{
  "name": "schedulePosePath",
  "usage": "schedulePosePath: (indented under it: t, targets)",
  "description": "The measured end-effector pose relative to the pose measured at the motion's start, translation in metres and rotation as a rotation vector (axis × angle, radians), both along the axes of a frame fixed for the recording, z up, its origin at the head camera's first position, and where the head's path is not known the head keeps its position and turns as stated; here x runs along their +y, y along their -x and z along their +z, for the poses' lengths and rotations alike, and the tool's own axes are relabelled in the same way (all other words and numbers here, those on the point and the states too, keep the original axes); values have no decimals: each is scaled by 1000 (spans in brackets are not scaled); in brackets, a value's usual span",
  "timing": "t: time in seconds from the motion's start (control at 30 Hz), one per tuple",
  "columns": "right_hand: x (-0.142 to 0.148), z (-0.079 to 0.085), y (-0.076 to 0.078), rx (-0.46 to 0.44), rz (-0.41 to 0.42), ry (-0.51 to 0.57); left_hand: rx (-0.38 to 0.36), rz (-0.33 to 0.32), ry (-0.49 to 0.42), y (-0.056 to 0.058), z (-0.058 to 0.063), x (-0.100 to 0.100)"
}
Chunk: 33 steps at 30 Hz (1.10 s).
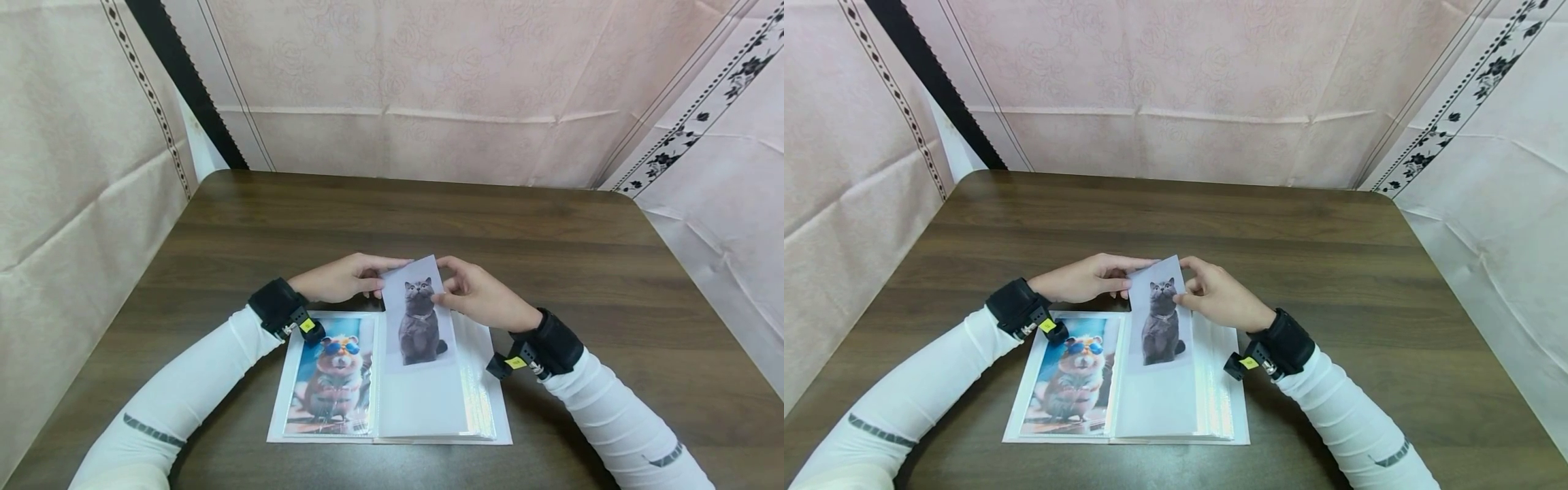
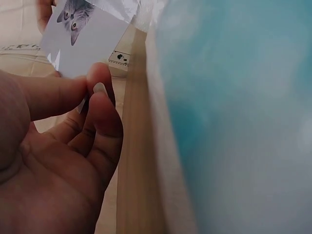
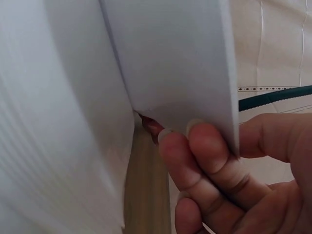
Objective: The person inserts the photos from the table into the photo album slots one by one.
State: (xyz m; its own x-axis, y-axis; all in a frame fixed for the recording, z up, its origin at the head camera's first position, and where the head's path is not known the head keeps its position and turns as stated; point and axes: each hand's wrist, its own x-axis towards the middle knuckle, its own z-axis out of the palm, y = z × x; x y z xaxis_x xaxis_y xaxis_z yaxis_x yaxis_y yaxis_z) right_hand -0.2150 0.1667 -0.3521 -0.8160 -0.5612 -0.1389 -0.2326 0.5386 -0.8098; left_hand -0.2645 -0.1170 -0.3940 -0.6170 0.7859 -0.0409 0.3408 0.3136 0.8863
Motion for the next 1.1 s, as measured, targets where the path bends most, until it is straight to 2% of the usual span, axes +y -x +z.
schedulePosePath:
  t: [0.2,0.33,0.77,1.1]
  targets:
    - [5,-2,1,-23,1,8,23,9,22,-1,-1,3]
    - [6,-4,2,-26,3,3,10,26,25,-1,0,3]
    - [7,-4,2,20,14,29,47,-5,-8,-1,-1,3]
    - [9,-6,3,31,21,28,26,-11,1,-2,-3,3]
